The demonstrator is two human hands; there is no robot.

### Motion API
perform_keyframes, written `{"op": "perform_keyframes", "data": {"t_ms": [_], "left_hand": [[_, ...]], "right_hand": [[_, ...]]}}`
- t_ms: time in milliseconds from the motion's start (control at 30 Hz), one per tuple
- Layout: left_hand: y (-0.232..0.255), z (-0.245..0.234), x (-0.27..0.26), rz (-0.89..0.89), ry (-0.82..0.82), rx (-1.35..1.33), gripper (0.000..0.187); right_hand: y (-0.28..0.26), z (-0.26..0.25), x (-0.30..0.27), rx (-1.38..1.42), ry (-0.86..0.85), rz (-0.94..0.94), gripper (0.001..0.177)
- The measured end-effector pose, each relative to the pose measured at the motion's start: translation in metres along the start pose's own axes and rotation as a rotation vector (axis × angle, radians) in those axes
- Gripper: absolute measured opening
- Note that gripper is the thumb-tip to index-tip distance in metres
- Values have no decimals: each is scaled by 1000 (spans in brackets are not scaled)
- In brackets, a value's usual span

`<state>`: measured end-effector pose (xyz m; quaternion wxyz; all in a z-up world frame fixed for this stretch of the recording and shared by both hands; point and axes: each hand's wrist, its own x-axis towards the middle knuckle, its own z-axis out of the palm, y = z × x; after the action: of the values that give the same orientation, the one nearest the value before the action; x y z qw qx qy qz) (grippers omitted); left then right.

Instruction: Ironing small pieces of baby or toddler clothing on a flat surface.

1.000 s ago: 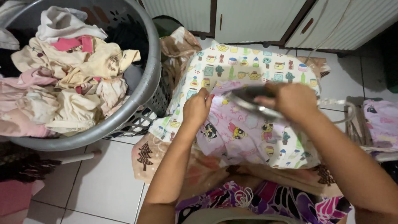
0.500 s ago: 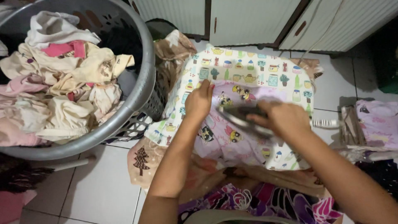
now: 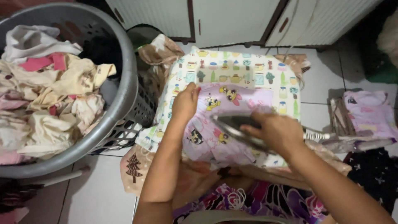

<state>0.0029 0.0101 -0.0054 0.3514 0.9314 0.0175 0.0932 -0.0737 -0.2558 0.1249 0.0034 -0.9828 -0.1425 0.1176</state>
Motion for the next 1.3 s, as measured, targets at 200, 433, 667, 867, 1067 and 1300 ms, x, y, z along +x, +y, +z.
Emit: {"op": "perform_keyframes", "data": {"t_ms": [200, 433, 667, 867, 1067, 1300], "left_hand": [[-17, 4, -2, 16, -55, -115, 22], [-26, -10, -20, 25, -127, -245, 23], [-4, -22, -50, 104, -231, -114, 50], [41, -23, -47, -133, -383, -268, 51], [101, -45, -36, -115, -560, -829, 37], [171, -58, -16, -354, -649, -1212, 33]], "right_hand": [[70, -4, 54, 52, 86, 364, 59], [240, 38, 60, 41, 272, 334, 49], [320, 178, 16, 1088, 546, 590, 41], [357, 363, 30, 1536, 770, 549, 41], [331, 359, 28, 1713, 998, 343, 57], [318, 354, 27, 1706, 1044, 275, 69]]}}
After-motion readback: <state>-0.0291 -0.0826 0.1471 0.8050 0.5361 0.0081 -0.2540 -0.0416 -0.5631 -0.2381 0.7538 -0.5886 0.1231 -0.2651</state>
